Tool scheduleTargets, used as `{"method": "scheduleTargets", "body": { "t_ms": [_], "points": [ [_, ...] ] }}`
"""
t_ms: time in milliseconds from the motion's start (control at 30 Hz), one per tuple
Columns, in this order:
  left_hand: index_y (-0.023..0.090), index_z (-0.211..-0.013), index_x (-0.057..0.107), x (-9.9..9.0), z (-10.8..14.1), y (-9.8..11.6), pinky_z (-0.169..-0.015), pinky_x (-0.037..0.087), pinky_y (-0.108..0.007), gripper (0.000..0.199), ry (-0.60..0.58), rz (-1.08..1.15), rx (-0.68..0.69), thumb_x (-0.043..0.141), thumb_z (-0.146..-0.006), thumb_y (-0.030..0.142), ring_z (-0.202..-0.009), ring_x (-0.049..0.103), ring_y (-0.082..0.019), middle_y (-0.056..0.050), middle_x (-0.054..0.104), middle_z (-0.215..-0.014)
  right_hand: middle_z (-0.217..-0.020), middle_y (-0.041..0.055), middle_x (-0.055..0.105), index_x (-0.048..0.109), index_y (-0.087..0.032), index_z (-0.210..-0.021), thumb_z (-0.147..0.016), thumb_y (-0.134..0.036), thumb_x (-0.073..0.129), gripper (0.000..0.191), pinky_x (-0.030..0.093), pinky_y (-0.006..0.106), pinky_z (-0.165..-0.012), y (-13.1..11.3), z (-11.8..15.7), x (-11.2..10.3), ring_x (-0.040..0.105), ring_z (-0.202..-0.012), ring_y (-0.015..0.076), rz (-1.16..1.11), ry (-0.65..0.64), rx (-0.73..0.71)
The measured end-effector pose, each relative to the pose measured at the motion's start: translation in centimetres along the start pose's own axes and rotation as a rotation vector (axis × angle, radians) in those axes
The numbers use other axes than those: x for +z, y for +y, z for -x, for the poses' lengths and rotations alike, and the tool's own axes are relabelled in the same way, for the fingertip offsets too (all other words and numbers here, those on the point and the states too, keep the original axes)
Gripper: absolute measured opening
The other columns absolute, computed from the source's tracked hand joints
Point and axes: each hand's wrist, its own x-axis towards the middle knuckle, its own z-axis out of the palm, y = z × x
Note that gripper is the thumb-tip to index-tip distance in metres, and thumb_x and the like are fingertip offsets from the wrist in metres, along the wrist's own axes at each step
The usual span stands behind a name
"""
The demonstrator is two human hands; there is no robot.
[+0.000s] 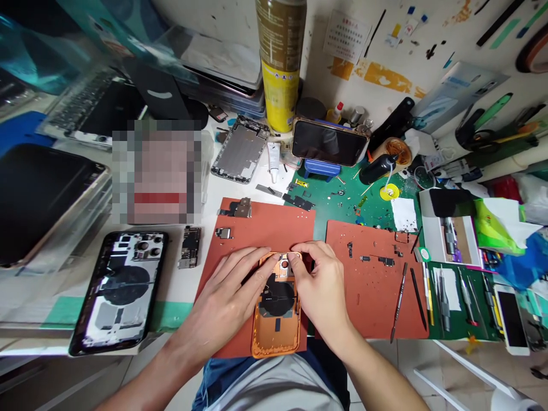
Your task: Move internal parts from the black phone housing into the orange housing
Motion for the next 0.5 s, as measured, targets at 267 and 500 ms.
{"method": "scheduleTargets", "body": {
  "t_ms": [267, 500],
  "points": [
    [0.006, -0.151, 0.059, -0.08, 0.08, -0.03, -0.107, 0.058, -0.055, 0.05, -0.003, -0.017, 0.014, 0.058, -0.102, -0.001, -0.135, 0.061, -0.04, -0.023, 0.067, -0.147, -0.095, 0.0039, 0.078, 0.082, -0.027, -0.096, -0.099, -0.04, 0.074, 0.015, 0.049, 0.034, -0.069, -0.2, -0.12, 0.04, 0.069, -0.083, 0.0214, -0.016, -0.008, 0.053],
    [0.007, -0.151, 0.059, 0.01, 0.02, 0.02, -0.106, 0.058, -0.055, 0.05, -0.004, -0.003, 0.007, 0.057, -0.102, -0.001, -0.134, 0.061, -0.04, -0.022, 0.068, -0.147, -0.096, 0.0056, 0.079, 0.081, -0.026, -0.096, -0.1, -0.045, 0.075, 0.021, 0.051, 0.034, -0.071, -0.17, -0.05, 0.14, 0.069, -0.081, 0.0215, -0.019, -0.008, 0.051]
  ]
}}
